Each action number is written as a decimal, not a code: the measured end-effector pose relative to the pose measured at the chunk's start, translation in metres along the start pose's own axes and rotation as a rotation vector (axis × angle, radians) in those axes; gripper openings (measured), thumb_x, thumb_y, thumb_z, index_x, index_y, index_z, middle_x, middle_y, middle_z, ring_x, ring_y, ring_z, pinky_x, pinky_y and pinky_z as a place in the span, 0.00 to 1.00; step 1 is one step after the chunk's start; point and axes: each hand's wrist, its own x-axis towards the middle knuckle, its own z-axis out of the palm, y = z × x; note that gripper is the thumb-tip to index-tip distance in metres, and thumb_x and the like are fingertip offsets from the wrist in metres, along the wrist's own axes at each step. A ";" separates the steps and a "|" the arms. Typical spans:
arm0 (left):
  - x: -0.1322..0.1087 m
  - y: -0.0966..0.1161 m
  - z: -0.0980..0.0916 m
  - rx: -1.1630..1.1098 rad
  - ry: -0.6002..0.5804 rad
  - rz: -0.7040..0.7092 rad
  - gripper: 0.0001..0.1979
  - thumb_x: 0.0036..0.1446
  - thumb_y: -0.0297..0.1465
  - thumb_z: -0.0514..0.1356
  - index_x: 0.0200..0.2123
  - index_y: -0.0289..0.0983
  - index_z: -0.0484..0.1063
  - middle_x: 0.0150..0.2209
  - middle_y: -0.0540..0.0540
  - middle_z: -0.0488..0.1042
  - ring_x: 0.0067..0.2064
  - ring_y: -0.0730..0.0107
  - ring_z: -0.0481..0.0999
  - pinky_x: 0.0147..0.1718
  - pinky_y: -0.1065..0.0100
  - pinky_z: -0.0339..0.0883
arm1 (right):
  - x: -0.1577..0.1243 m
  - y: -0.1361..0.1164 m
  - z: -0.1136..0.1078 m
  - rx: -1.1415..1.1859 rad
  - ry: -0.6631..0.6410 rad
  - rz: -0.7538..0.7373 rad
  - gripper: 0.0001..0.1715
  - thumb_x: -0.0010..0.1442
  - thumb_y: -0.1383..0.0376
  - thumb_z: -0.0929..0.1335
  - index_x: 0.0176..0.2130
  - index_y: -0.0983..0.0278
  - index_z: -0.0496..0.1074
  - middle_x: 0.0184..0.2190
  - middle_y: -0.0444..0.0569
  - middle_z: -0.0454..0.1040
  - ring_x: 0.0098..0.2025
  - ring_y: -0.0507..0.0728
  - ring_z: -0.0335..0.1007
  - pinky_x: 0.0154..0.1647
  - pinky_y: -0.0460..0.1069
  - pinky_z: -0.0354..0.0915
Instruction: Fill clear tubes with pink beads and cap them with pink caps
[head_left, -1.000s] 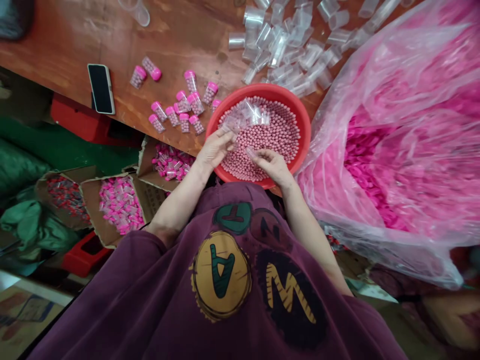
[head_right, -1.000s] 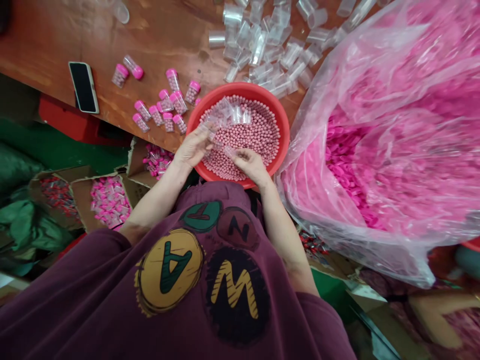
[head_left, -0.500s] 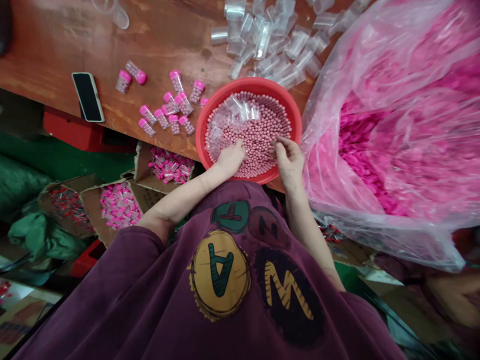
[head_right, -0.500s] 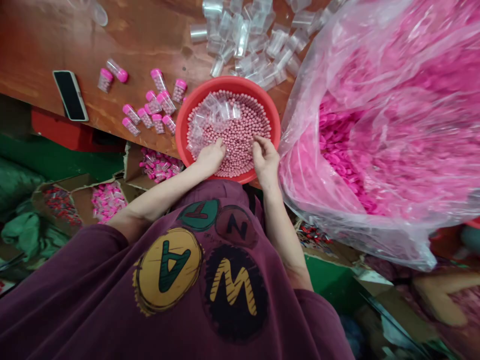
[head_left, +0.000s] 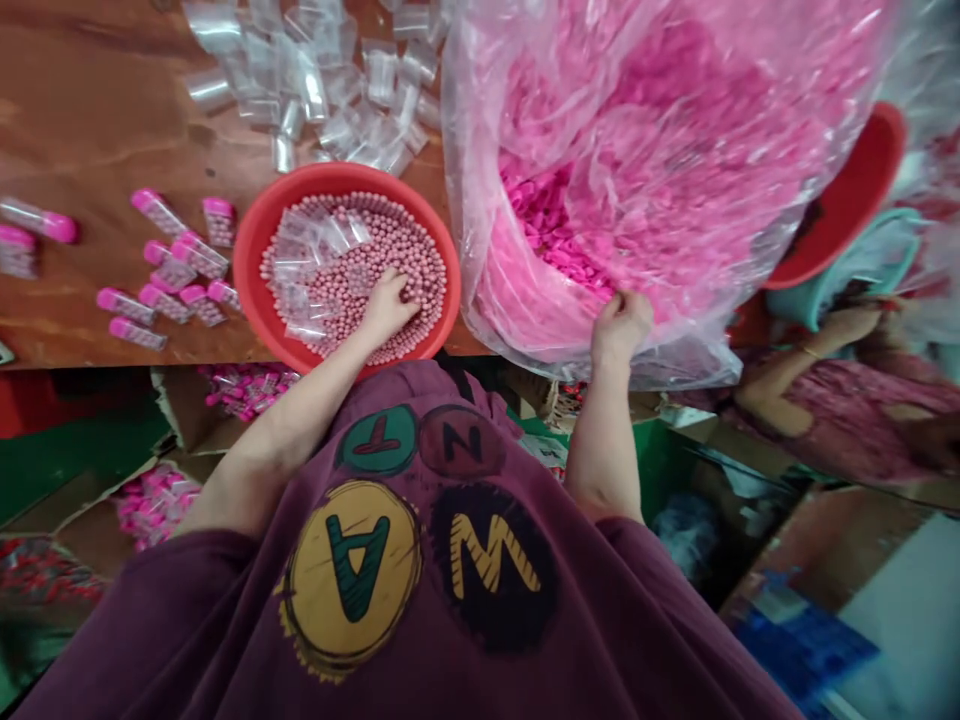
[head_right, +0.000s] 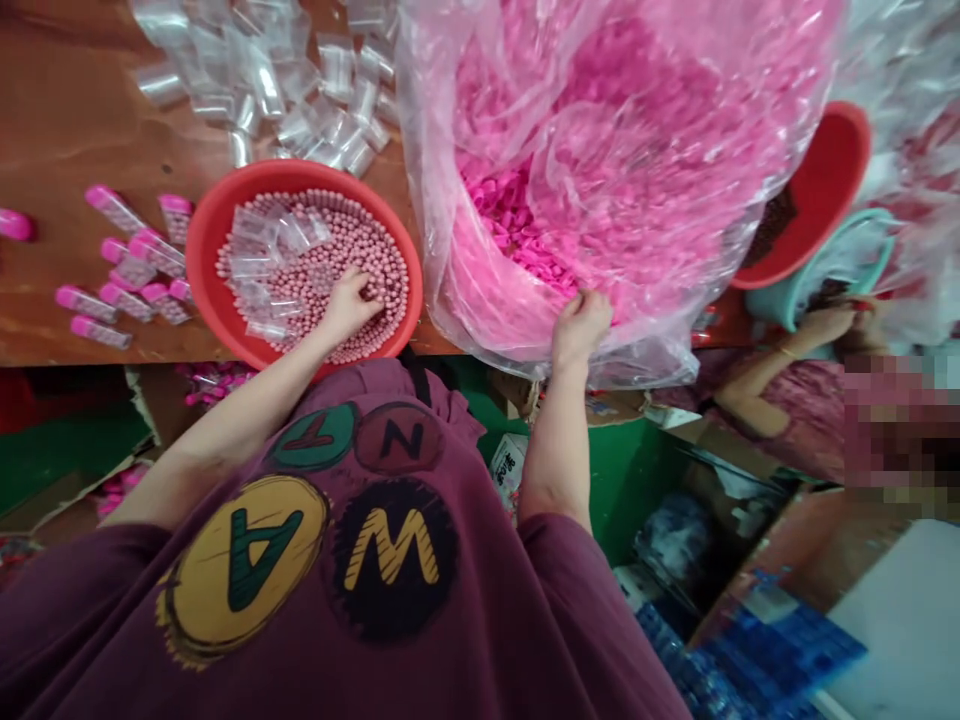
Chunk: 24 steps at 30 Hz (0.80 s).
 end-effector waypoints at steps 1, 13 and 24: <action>-0.004 -0.003 -0.007 -0.005 0.015 0.026 0.09 0.60 0.24 0.71 0.44 0.39 0.84 0.56 0.38 0.83 0.60 0.47 0.82 0.67 0.51 0.75 | 0.011 0.007 -0.002 -0.016 -0.022 0.030 0.12 0.72 0.64 0.68 0.37 0.59 0.79 0.42 0.62 0.85 0.54 0.71 0.82 0.69 0.71 0.75; -0.053 0.001 -0.045 -0.572 0.094 -0.036 0.34 0.49 0.48 0.82 0.57 0.40 0.85 0.52 0.42 0.89 0.52 0.56 0.84 0.57 0.56 0.79 | 0.029 -0.062 0.062 0.092 -0.049 0.131 0.34 0.60 0.78 0.77 0.31 0.48 0.54 0.53 0.67 0.81 0.56 0.65 0.68 0.68 0.67 0.58; -0.066 0.019 -0.052 -1.003 0.099 -0.061 0.36 0.42 0.39 0.89 0.54 0.40 0.84 0.54 0.44 0.85 0.57 0.59 0.86 0.67 0.51 0.80 | -0.024 -0.135 0.043 0.711 -0.305 -0.159 0.18 0.64 0.68 0.67 0.52 0.56 0.78 0.44 0.52 0.85 0.41 0.61 0.82 0.42 0.56 0.74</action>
